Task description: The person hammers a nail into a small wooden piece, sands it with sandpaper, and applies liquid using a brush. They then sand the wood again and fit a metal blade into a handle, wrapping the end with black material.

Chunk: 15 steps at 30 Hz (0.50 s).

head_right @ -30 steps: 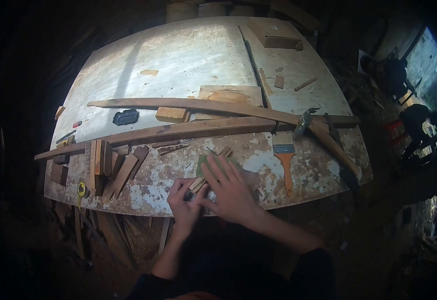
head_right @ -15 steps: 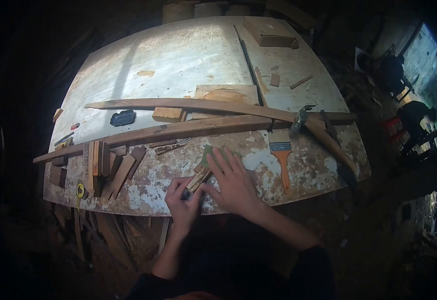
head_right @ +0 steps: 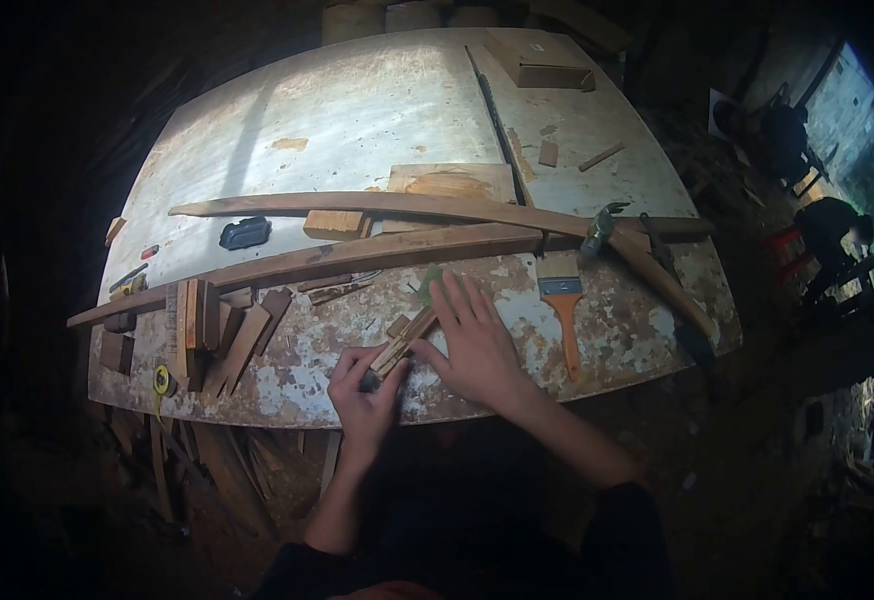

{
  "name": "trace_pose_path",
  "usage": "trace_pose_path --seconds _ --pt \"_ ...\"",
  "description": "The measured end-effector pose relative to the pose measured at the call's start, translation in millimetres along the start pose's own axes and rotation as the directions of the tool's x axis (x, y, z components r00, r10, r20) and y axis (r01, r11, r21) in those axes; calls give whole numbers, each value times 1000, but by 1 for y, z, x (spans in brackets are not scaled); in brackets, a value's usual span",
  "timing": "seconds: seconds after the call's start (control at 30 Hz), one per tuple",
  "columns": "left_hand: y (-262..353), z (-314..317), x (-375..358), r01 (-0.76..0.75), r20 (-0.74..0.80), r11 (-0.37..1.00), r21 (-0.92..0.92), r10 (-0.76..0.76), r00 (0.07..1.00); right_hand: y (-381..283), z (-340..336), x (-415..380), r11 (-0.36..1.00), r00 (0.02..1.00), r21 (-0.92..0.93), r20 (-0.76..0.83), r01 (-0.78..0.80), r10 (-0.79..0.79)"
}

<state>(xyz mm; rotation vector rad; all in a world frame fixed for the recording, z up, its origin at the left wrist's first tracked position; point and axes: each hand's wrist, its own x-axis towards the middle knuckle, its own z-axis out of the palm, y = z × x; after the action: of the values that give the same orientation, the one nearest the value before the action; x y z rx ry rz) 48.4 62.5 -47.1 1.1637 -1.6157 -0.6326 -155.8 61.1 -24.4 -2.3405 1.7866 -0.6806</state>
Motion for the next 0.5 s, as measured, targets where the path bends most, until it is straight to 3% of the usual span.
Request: trace_pose_path --seconds 0.1,0.23,0.33,0.37,0.5 --pt "-2 -4 -2 25 4 1000 -7 -24 1000 -57 -18 -25 975 980 121 54 184 -191" --pt "-1 0 -4 -25 1 999 22 25 1000 7 -3 5 995 995 -1 -11 -96 95" --pt "-4 -1 2 -12 12 1000 21 12 1000 -44 -12 -17 995 995 4 1 102 -102" --pt "-6 -5 -1 12 34 1000 16 -12 999 -54 -15 -21 979 984 103 10 174 -176" --pt "-2 -1 -3 10 1 1000 -9 -10 1000 -4 -6 11 995 995 -19 15 -103 103"
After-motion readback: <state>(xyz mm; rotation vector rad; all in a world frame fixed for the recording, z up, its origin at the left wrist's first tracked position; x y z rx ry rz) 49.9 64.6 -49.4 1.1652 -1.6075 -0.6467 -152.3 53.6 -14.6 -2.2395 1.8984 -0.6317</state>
